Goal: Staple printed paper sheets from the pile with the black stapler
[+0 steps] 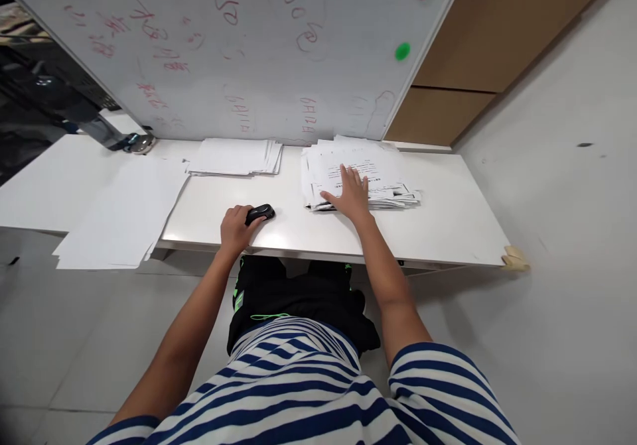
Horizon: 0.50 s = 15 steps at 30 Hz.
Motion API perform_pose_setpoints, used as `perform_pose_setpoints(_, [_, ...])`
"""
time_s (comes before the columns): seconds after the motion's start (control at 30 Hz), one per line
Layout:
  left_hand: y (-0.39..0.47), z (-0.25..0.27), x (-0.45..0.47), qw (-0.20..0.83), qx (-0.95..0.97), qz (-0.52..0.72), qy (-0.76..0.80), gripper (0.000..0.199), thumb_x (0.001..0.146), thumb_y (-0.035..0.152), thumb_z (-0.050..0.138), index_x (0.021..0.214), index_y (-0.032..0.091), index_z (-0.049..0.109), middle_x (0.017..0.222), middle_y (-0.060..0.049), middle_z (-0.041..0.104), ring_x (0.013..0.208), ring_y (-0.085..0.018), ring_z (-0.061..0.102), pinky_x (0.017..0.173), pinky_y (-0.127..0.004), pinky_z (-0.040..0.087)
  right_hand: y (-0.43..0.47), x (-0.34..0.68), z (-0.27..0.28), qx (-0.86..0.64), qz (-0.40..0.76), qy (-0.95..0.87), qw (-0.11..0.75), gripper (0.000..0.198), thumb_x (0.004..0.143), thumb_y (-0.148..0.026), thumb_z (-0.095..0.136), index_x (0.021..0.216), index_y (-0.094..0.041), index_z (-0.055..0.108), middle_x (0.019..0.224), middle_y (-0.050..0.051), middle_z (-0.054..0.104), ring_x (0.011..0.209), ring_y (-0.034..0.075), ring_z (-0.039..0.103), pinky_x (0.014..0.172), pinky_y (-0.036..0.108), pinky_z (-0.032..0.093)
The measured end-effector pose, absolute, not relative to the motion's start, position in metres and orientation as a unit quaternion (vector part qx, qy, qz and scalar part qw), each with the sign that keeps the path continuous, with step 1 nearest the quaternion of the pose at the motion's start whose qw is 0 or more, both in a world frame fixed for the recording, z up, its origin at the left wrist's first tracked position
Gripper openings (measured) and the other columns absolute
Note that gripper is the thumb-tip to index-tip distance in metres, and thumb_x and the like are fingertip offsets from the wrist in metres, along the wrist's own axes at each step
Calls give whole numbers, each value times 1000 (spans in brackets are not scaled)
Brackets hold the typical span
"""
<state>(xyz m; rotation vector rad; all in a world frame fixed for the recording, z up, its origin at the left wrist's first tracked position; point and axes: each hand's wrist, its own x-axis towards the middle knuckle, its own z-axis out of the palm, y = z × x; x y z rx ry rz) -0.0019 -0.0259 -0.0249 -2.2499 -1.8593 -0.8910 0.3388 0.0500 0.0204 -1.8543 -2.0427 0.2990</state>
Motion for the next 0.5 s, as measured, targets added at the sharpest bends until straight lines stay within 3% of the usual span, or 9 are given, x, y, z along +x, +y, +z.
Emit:
perform_pose_setpoints(0.23, [-26, -22, -1, 40, -730, -285, -620, 35, 92, 54, 61, 109, 23, 64, 100, -12, 69, 94, -29, 60, 82, -41, 48, 48, 350, 19, -618, 129, -755, 175, 104, 82, -74, 60, 160, -15, 23, 169, 19, 18, 158, 35, 12, 127, 60, 5])
perform_pose_setpoints(0.5, [-26, -22, -1, 50, -727, -279, -626, 34, 92, 54, 62, 108, 24, 64, 100, -10, 69, 94, -29, 61, 83, -41, 48, 53, 353, 3, -622, 116, -715, 297, 65, 98, -59, 39, 146, -15, 49, 157, 16, 46, 152, 28, 34, 128, 52, 18])
